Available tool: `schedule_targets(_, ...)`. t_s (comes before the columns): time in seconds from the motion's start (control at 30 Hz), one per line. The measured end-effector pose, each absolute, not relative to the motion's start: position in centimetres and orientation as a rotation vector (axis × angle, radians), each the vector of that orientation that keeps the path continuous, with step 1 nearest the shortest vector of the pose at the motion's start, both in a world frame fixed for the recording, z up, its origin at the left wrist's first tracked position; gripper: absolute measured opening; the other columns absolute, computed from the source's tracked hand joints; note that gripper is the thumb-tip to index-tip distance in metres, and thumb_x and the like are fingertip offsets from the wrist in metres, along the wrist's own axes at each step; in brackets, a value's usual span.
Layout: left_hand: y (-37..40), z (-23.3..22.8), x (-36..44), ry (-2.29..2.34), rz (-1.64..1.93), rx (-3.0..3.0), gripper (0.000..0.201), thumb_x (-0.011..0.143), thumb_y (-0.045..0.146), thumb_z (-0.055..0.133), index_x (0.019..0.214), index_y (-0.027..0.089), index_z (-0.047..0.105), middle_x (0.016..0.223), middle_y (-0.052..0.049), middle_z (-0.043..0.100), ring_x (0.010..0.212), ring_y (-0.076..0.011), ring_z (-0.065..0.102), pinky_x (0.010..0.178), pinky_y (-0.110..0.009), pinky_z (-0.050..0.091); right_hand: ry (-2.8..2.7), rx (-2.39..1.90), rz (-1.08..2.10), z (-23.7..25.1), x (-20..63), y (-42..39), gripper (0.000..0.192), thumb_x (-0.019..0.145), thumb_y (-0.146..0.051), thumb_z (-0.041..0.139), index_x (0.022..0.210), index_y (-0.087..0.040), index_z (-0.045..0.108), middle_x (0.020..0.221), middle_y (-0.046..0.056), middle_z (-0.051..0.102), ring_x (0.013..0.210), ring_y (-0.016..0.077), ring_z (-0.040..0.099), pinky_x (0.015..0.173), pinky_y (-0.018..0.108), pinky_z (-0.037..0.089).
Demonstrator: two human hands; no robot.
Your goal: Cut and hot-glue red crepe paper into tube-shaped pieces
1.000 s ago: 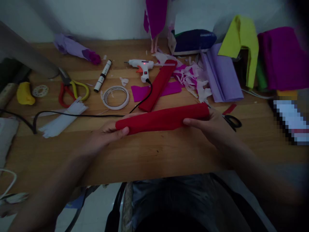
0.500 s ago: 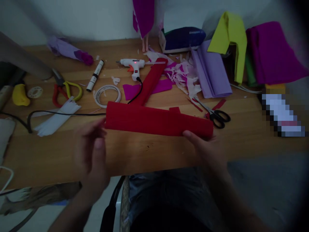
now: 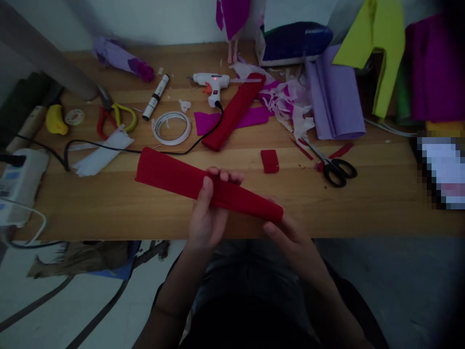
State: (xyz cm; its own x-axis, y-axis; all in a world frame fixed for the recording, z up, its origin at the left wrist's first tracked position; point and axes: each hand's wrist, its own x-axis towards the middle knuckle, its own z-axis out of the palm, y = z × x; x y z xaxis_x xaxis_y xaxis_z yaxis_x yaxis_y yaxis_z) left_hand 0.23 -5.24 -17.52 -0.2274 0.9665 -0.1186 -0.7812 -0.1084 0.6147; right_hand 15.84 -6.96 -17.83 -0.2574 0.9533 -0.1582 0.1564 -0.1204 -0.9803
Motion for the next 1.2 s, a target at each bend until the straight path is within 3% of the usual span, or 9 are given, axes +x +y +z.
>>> schedule_targets(0.17,-4.8,-17.7,0.0,0.651,1.736,0.279,0.016,0.077,0.034,0.076,0.08,0.024,0.063,0.073,0.005,0.053,0.073,-0.0077,0.058,0.089,-0.02,0.051,-1.439,-1.359,1.337,-17.2,18.1,-7.2,0.017,0.087,-0.031,0.063,0.101,-0.029,0.071,0.11,0.003,0.064,0.107,0.0175,0.059,0.093,0.031,0.049)
schedule_targets(0.37,-4.6,-17.7,0.4,0.585,1.722,0.166,0.022,0.077,0.035,0.076,0.076,0.022,0.057,0.069,0.005,0.047,0.066,-0.0072,0.052,0.081,-0.018,0.05,-1.381,-1.331,1.537,-16.6,18.4,-7.2,0.021,0.085,-0.032,0.065,0.105,-0.031,0.071,0.115,0.001,0.068,0.112,0.0183,0.06,0.098,0.032,0.048)
schedule_targets(0.5,-4.6,-17.3,0.7,0.545,1.695,0.139,0.025,0.078,0.034,0.074,0.074,0.021,0.054,0.068,0.006,0.044,0.065,-0.0066,0.051,0.079,-0.017,0.05,-1.146,-1.288,1.79,-17.6,18.7,-6.8,0.028,0.081,-0.037,0.069,0.108,-0.031,0.072,0.096,0.001,0.072,0.089,0.0157,0.065,0.079,0.027,0.053)
schedule_targets(0.57,-4.6,-17.2,1.0,0.542,1.671,0.154,0.025,0.08,0.036,0.073,0.074,0.02,0.054,0.068,0.006,0.043,0.064,-0.0065,0.05,0.079,-0.018,0.05,-1.072,-1.131,1.955,-18.2,18.7,-6.5,0.034,0.08,-0.043,0.068,0.11,-0.027,0.071,0.071,0.0,0.065,0.064,0.0112,0.057,0.059,0.022,0.047)
schedule_targets(0.67,-4.8,-17.1,1.4,0.593,1.607,0.233,0.029,0.081,0.042,0.07,0.073,0.021,0.052,0.068,0.005,0.042,0.064,-0.0076,0.05,0.08,-0.021,0.05,-1.048,-0.812,2.212,-18.9,18.4,-6.2,0.047,0.082,-0.05,0.062,0.119,-0.022,0.065,0.05,-0.007,0.04,0.042,0.006,0.028,0.041,0.018,0.025)
schedule_targets(0.77,-5.0,-17.0,1.8,0.663,1.504,0.305,0.035,0.081,0.047,0.067,0.07,0.021,0.048,0.068,0.004,0.041,0.064,-0.009,0.049,0.083,-0.025,0.051,-0.976,-0.572,2.347,-19.2,18.1,-6.4,0.05,0.081,-0.053,0.062,0.122,-0.023,0.062,0.051,-0.008,0.035,0.04,0.0052,0.019,0.038,0.019,0.014)
schedule_targets(1.0,-5.5,-16.7,2.2,0.624,1.383,0.4,0.04,0.081,0.051,0.066,0.067,0.02,0.044,0.066,0.004,0.043,0.063,-0.01,0.05,0.089,-0.031,0.049,-0.736,-0.534,2.39,-19.7,17.2,-7.5,0.041,0.081,-0.053,0.061,0.111,-0.025,0.065,0.049,-0.009,0.033,0.038,0.0055,0.016,0.036,0.02,0.01)
schedule_targets(1.2,-5.6,-16.9,2.5,0.568,1.335,0.373,0.04,0.08,0.051,0.067,0.067,0.019,0.047,0.064,0.005,0.04,0.059,-0.0088,0.048,0.086,-0.029,0.05,-0.708,-0.487,2.343,-20.3,16.5,-7.7,0.043,0.084,-0.057,0.054,0.114,-0.028,0.061,0.061,-0.006,0.055,0.033,0.0031,0.019,0.034,0.02,0.014)
